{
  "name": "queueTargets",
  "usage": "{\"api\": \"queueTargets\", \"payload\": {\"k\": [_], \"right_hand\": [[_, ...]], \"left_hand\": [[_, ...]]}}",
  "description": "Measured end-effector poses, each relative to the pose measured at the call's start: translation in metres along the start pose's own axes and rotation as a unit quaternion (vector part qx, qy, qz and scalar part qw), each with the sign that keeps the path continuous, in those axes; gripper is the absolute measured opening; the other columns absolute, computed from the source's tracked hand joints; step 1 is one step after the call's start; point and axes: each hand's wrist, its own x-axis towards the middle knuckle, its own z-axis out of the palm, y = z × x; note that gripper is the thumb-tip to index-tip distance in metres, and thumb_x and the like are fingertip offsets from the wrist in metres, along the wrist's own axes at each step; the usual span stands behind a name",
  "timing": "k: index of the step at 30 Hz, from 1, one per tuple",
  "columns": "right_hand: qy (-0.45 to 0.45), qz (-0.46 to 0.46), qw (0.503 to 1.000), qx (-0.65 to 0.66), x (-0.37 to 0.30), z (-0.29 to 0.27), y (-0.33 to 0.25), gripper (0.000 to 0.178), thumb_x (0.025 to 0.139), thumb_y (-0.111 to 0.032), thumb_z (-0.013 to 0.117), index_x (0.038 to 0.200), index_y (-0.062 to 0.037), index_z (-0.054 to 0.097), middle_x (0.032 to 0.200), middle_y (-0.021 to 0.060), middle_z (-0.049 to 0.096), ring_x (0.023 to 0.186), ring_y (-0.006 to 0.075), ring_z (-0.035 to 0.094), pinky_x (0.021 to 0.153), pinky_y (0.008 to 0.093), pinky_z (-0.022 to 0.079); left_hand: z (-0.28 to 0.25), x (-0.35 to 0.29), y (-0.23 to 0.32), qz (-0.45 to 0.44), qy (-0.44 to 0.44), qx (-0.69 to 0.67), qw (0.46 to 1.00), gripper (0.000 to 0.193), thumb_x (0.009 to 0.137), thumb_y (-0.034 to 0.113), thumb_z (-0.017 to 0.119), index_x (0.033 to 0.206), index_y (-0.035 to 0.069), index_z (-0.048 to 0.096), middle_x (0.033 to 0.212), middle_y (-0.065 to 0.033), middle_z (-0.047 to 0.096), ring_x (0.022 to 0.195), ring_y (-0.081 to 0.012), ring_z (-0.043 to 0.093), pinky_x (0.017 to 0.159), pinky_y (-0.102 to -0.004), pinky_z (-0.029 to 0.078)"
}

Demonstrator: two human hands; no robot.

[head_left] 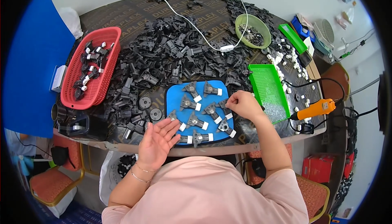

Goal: Assembling small plastic mechanical components using an electric screwdriver.

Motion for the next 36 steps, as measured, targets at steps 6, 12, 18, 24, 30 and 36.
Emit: {"api": "queueTargets", "payload": {"k": [6, 12, 18, 24, 30, 36], "right_hand": [[0.028, 0.004, 0.999, -0.037, 0.000, 0.001, -0.006, 0.014, 0.067, -0.016, 0.072, 0.069, -0.0026, 0.068, 0.073, 0.0141, 0.064, 0.069, 0.0301, 0.063, 0.066, 0.0379, 0.050], [0.038, 0.000, 0.998, -0.052, 0.001, 0.005, -0.003, 0.015, 0.068, -0.015, 0.074, 0.072, -0.0023, 0.068, 0.074, 0.0102, 0.062, 0.066, 0.0219, 0.061, 0.062, 0.0334, 0.049], [0.060, -0.041, 0.995, -0.073, 0.001, -0.002, -0.003, 0.016, 0.070, -0.016, 0.074, 0.076, -0.0026, 0.068, 0.080, 0.0108, 0.060, 0.069, 0.0232, 0.061, 0.065, 0.0345, 0.050], [0.258, -0.067, 0.963, -0.052, 0.079, -0.081, 0.016, 0.014, 0.074, -0.013, 0.067, 0.084, -0.0032, 0.067, 0.080, 0.0138, 0.065, 0.075, 0.0253, 0.064, 0.068, 0.0333, 0.050], [0.276, 0.020, 0.940, -0.200, 0.211, -0.136, 0.099, 0.015, 0.077, -0.017, 0.063, 0.089, -0.0110, 0.071, 0.089, 0.0136, 0.066, 0.086, 0.0296, 0.063, 0.077, 0.0385, 0.051], [0.278, 0.079, 0.900, -0.327, 0.271, -0.134, 0.117, 0.018, 0.077, -0.027, 0.066, 0.093, -0.0205, 0.073, 0.092, 0.0073, 0.066, 0.094, 0.0259, 0.061, 0.083, 0.0435, 0.046]], "left_hand": [[-0.003, -0.007, 0.003, 0.014, 0.000, 0.003, 1.000, 0.052, 0.098, 0.046, 0.032, 0.123, 0.003, 0.049, 0.132, -0.0168, 0.048, 0.126, -0.0280, 0.043, 0.101, -0.0415, 0.038], [-0.012, -0.009, 0.002, 0.084, 0.028, 0.033, 0.996, 0.049, 0.099, 0.043, 0.033, 0.116, 0.002, 0.052, 0.124, -0.0193, 0.054, 0.120, -0.0306, 0.050, 0.099, -0.0416, 0.042], [-0.030, -0.012, 0.002, 0.283, 0.064, 0.235, 0.928, 0.038, 0.101, 0.033, 0.031, 0.111, 0.001, 0.049, 0.114, -0.0166, 0.057, 0.109, -0.0263, 0.056, 0.097, -0.0373, 0.042], [-0.068, -0.021, 0.009, 0.429, 0.085, 0.717, 0.543, 0.046, 0.094, 0.039, 0.041, 0.116, -0.001, 0.046, 0.132, -0.0225, 0.042, 0.124, -0.0404, 0.037, 0.104, -0.0491, 0.026], [-0.072, -0.015, 0.000, 0.385, 0.122, 0.763, 0.505, 0.052, 0.093, 0.045, 0.041, 0.121, 0.000, 0.043, 0.135, -0.0223, 0.037, 0.127, -0.0424, 0.031, 0.104, -0.0536, 0.021], [-0.059, -0.015, -0.002, 0.374, 0.157, 0.779, 0.478, 0.052, 0.093, 0.047, 0.040, 0.120, 0.002, 0.044, 0.133, -0.0218, 0.038, 0.126, -0.0419, 0.032, 0.102, -0.0539, 0.022]]}}
